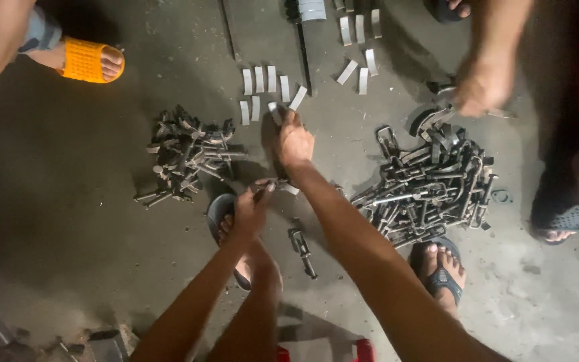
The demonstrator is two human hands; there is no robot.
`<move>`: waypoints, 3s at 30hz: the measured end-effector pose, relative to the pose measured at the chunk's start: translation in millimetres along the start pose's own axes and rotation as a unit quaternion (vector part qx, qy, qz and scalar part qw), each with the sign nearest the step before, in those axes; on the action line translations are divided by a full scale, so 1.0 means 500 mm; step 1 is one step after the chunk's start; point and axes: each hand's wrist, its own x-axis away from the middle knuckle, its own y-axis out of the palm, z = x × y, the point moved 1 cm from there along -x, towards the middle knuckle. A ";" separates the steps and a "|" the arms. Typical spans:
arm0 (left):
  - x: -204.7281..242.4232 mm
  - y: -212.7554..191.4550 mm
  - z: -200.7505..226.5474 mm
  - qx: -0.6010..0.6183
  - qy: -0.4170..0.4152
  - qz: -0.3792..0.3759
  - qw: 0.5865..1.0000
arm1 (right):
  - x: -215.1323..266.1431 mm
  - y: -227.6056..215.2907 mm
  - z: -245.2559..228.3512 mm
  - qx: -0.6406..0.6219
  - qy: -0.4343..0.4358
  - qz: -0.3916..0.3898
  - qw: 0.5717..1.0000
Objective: The person sits on the floor and assembles small metal parts by hand. They pick up a metal piece, fit a white rectangular insert into it, and place the assembled item into a pile on the floor.
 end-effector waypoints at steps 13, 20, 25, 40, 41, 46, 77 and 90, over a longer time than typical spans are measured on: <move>-0.007 0.003 -0.093 -0.024 0.092 0.003 0.995 | 0.258 -0.020 0.192 -0.638 0.314 -0.335 0.618; -0.006 0.013 -0.083 -0.104 0.062 0.028 0.992 | 0.238 0.014 0.168 -0.687 0.313 -0.391 0.527; -0.004 0.009 -0.125 -0.108 0.265 0.151 0.946 | 0.243 0.022 0.157 -0.702 0.331 -0.376 0.506; -0.006 0.006 -0.101 -0.055 0.027 0.006 0.998 | 0.248 -0.014 0.118 -0.741 0.324 -0.288 0.513; -0.010 0.000 -0.145 -0.063 0.022 0.002 0.998 | 0.246 0.007 0.125 -0.732 0.312 -0.285 0.535; -0.014 0.003 -0.083 -0.116 -0.003 -0.001 0.993 | 0.234 -0.084 0.154 -0.589 0.266 -0.216 0.732; -0.022 -0.003 -0.122 -0.069 0.031 0.004 0.997 | 0.301 -0.113 0.125 -0.111 -0.143 0.007 0.983; -0.024 -0.013 -0.044 -0.093 -0.083 -0.050 0.991 | 0.304 -0.073 0.109 -0.088 -0.181 -0.011 0.980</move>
